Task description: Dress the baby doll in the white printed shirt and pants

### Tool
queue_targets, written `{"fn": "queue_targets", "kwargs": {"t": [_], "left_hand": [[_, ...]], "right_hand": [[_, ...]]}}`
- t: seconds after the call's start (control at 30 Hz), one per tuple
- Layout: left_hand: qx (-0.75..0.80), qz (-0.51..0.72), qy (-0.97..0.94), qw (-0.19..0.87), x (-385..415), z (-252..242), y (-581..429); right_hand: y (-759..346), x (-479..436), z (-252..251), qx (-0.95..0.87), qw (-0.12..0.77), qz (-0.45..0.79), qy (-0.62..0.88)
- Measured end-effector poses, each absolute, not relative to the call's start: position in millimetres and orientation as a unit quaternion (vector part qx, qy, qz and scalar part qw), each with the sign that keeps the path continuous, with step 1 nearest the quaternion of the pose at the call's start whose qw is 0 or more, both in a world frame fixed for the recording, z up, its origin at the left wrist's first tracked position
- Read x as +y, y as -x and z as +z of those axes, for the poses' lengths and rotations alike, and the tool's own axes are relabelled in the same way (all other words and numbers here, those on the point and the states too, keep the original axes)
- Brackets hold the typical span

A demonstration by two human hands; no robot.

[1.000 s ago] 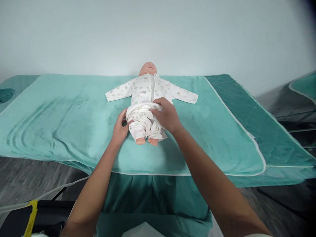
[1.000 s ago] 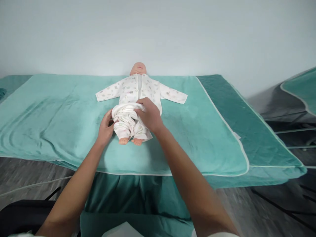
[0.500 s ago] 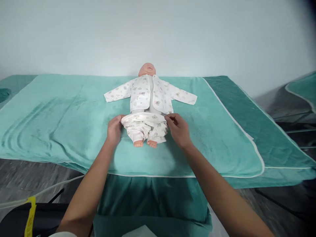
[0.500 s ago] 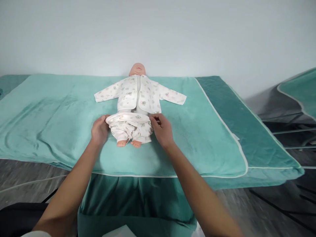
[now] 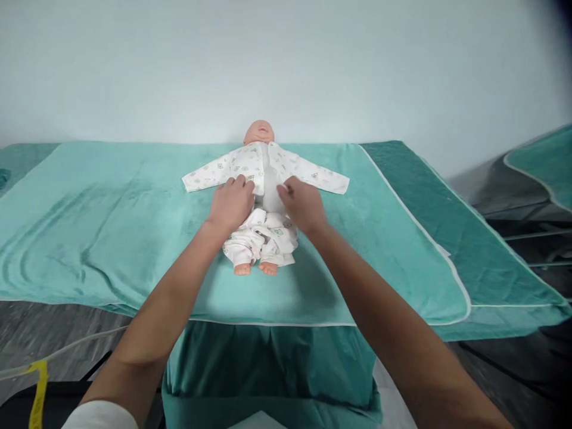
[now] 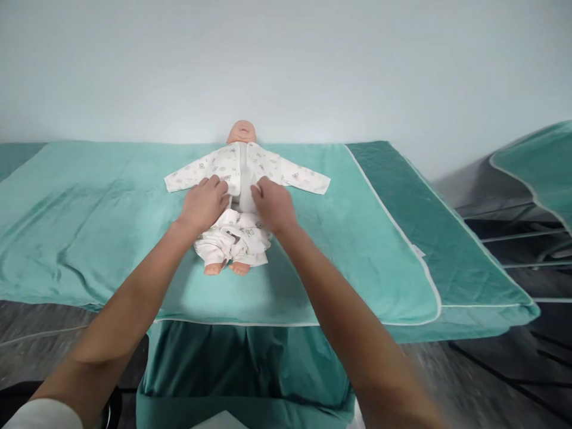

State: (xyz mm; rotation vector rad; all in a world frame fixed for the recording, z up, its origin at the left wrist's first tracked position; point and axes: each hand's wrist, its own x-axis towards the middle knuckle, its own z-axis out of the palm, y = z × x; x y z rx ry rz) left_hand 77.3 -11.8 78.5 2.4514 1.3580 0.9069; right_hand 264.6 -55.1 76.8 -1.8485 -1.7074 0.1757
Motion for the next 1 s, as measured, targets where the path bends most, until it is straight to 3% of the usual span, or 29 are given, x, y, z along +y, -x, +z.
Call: {"fn": "queue_targets", "kwargs": {"t": [0.07, 0.13, 0.23, 0.3, 0.37, 0.43, 0.5, 0.57, 0.67, 0.8, 0.9, 1.0], "left_hand": [[0.5, 0.422, -0.74, 0.157, -5, 70, -63], [0.559, 0.542, -0.576, 0.249, 3, 55, -41], [0.616, 0.588, -0.386, 0.354, 8, 29, -10], [0.62, 0.615, -0.408, 0.267, 4, 19, -1], [0.582, 0.601, -0.497, 0.231, -5, 18, -5], [0.525, 0.522, -0.591, 0.321, -15, 26, -14], [0.473, 0.417, -0.655, 0.417, -24, 40, -21], [0.422, 0.336, -0.721, 0.436, -32, 56, -21], [0.351, 0.222, -0.815, 0.405, -46, 78, -13], [0.33, 0.113, -0.878, 0.328, -64, 97, -9], [0.291, 0.104, -0.926, 0.216, -70, 102, -15], [0.294, 0.191, -0.934, 0.074, -66, 99, -21]], "right_hand": [[-299, -58, 67, -0.544, 0.433, 0.127, 0.708], [-337, -66, 52, -0.443, 0.492, 0.142, 0.736], [-375, -83, 32, -0.436, 0.372, 0.104, 0.813], [-373, -93, 27, -0.468, 0.355, 0.082, 0.805], [-352, -97, 30, -0.517, 0.4, 0.125, 0.746], [-323, -96, 38, -0.579, 0.422, 0.225, 0.661], [-301, -94, 47, -0.626, 0.393, 0.308, 0.599], [-291, -95, 53, -0.652, 0.35, 0.373, 0.559], [-295, -102, 58, -0.679, 0.295, 0.441, 0.507], [-296, -115, 69, -0.739, 0.24, 0.425, 0.465], [-283, -116, 83, -0.786, 0.218, 0.377, 0.439], [-271, -108, 95, -0.783, 0.221, 0.393, 0.428]]}}
